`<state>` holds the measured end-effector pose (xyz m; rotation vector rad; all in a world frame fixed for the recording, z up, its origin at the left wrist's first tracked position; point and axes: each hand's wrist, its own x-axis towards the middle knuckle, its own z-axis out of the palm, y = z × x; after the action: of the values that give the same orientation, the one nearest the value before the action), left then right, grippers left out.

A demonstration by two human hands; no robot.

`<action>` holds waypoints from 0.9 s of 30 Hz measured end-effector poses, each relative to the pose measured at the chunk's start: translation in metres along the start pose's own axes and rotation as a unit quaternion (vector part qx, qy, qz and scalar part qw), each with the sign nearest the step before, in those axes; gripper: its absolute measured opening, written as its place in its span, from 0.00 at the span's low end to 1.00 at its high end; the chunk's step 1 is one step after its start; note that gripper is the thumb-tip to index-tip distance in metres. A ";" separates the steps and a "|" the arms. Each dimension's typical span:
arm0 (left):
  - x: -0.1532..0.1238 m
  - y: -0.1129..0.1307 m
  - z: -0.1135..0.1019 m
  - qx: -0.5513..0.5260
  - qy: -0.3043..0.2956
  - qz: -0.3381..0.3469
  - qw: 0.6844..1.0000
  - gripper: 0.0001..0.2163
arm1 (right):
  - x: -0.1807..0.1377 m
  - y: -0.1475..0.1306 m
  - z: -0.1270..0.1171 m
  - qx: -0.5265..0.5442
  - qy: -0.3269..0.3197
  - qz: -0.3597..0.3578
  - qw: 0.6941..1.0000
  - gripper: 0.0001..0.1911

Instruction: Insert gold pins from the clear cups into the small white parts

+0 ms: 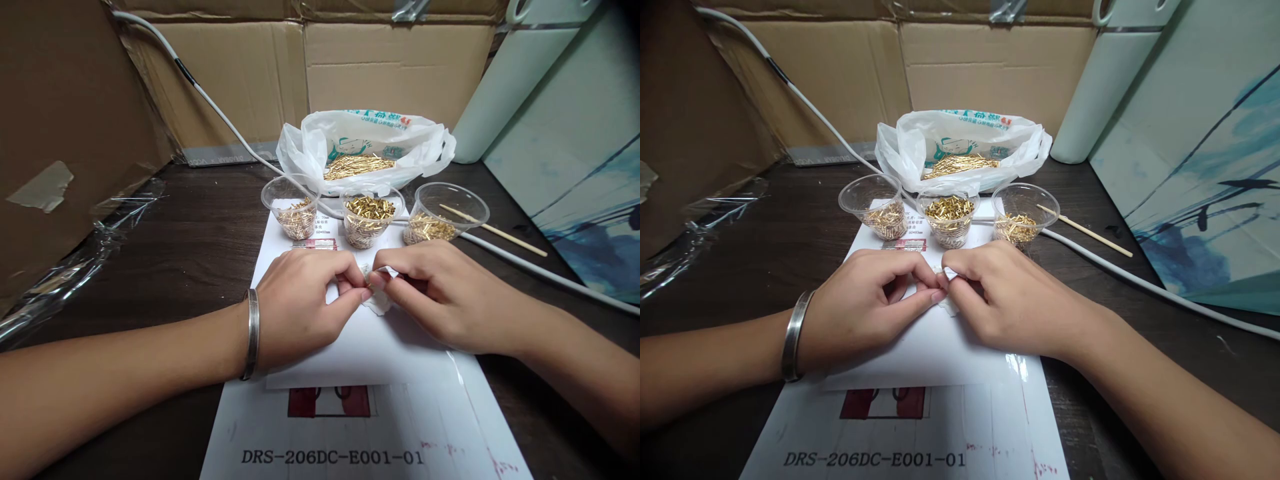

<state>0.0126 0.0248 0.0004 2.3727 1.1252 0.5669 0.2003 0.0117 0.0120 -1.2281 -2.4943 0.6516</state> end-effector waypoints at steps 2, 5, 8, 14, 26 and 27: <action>0.000 0.000 0.000 0.000 0.000 0.001 1.000 0.04 | 0.000 -0.001 -0.001 0.003 -0.005 0.003 1.000 0.12; 0.000 0.000 0.001 0.000 -0.001 0.001 1.000 0.04 | 0.000 -0.002 -0.001 0.004 -0.004 0.003 1.000 0.11; 0.000 -0.001 0.001 -0.002 -0.001 -0.002 1.000 0.05 | 0.000 -0.003 0.000 0.002 0.003 0.003 1.000 0.11; 0.000 0.000 0.000 0.003 -0.009 -0.013 1.000 0.05 | 0.000 -0.002 0.002 -0.004 0.014 -0.004 1.000 0.11; 0.001 0.002 0.000 0.007 -0.002 -0.015 1.000 0.05 | -0.001 -0.003 0.002 -0.008 0.006 -0.006 1.000 0.11; 0.001 0.001 0.000 0.006 -0.004 -0.015 1.000 0.05 | -0.001 -0.003 0.001 -0.006 0.003 -0.004 1.000 0.11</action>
<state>0.0141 0.0248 0.0014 2.3631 1.1615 0.5420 0.1982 0.0093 0.0123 -1.2223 -2.5000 0.6300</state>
